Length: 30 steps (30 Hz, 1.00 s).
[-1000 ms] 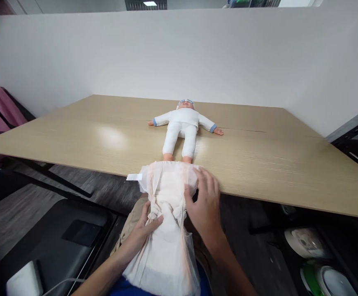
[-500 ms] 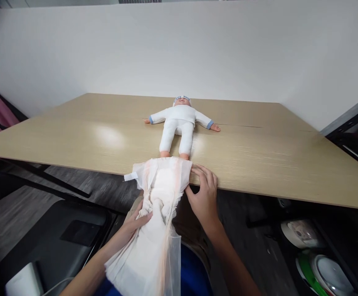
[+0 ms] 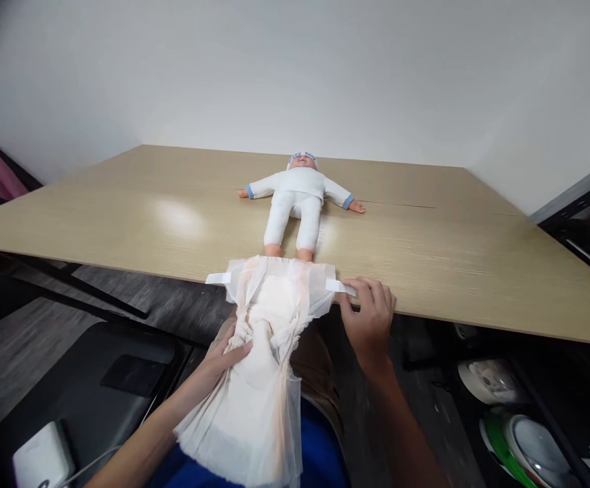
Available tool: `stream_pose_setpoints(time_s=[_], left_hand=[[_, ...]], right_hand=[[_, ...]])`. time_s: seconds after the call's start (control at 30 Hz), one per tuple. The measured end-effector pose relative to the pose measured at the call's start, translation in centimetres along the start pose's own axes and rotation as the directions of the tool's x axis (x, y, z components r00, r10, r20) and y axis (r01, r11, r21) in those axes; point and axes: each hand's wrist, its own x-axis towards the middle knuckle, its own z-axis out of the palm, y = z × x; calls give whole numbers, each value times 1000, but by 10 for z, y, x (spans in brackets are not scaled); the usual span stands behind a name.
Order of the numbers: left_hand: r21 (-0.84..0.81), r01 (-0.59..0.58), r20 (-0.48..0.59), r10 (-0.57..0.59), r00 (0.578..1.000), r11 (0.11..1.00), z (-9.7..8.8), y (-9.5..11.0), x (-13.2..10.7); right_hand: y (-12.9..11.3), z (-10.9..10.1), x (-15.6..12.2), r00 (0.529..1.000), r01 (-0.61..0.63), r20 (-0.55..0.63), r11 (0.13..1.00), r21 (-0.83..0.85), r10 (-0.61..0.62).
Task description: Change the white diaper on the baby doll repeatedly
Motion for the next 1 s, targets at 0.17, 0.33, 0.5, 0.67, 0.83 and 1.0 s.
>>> stream_pose_setpoints(time_s=[0.17,0.33,0.5,0.67,0.83,1.0], left_hand=[[11,-7,-25,7,1000,1000,7,-2,2],[-11,21,-18,-21,1000,1000,17,3,-7],[-17,-17,30,18,999,1000,26,8,-14],[10,-63,19,63,998,998,28,5,-13],[162,-165,81,153,985,973,17,-1,-11],[701,-275,174,216,961,658,-13,20,-13]], right_hand=[[2,-11,-1,999,-37,28,999,17,36],[-50,-27,7,999,-26,50,990,137,19],[-100,-21,27,926,23,344,935,355,-154],[-108,10,37,754,17,596,916,402,-275],[-103,30,27,728,52,628,935,350,-276],[-102,33,22,721,92,630,941,327,-289]])
